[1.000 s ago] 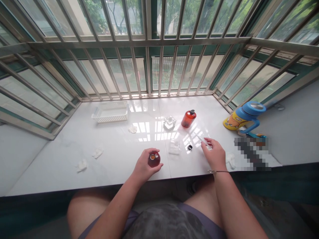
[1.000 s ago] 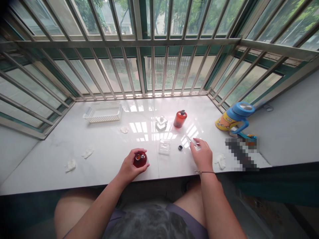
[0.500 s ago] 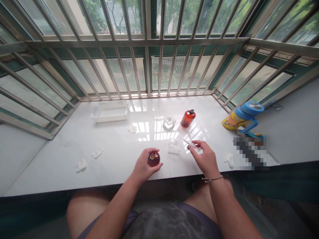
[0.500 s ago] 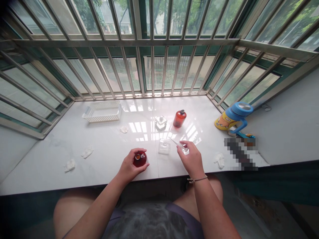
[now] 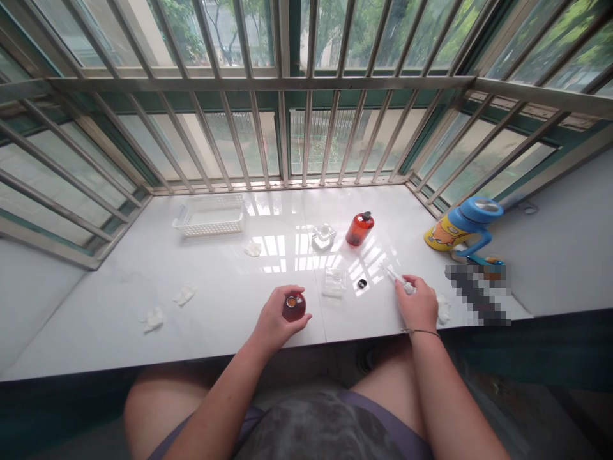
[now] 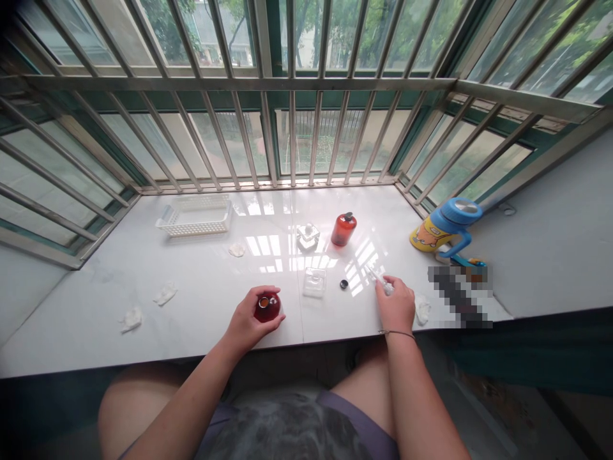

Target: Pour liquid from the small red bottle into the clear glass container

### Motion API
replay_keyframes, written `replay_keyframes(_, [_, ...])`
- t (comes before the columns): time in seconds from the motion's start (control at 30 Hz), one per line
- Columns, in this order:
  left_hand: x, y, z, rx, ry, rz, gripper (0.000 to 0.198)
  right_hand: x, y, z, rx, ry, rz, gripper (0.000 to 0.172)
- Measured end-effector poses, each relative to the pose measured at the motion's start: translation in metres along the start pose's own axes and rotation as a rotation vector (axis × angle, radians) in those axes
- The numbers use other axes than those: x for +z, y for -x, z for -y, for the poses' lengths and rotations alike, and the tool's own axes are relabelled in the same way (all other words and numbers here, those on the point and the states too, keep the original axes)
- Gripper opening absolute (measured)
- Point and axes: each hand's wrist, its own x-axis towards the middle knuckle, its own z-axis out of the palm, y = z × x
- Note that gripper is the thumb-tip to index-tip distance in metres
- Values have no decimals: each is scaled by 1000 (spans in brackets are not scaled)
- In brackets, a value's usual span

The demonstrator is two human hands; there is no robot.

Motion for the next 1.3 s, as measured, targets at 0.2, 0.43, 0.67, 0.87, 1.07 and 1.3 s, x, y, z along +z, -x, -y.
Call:
replay_keyframes(0.2, [0,-1,0,6,-12,-5,56,6,0,-7,4,24,-16,42])
replay_keyframes(0.43, [0,-1,-2,14,-30,-6,56,3,3,4,-114,-2,-69,39])
replay_keyframes(0.67, [1,1,1,12,-14,-21,61,-3,42,59,-381,-146,-9,25])
replay_keyframes(0.87, [4,6,3,-78,14,-62,69,-10,94,127,-648,-422,306,51])
replay_keyframes(1.07, [5,7,1,-89,45,-49,69,5,130,162,-585,-588,569,72])
replay_keyframes(1.3, [3,12,-3,-16,106,184,94,14,132,172,-493,-660,774,78])
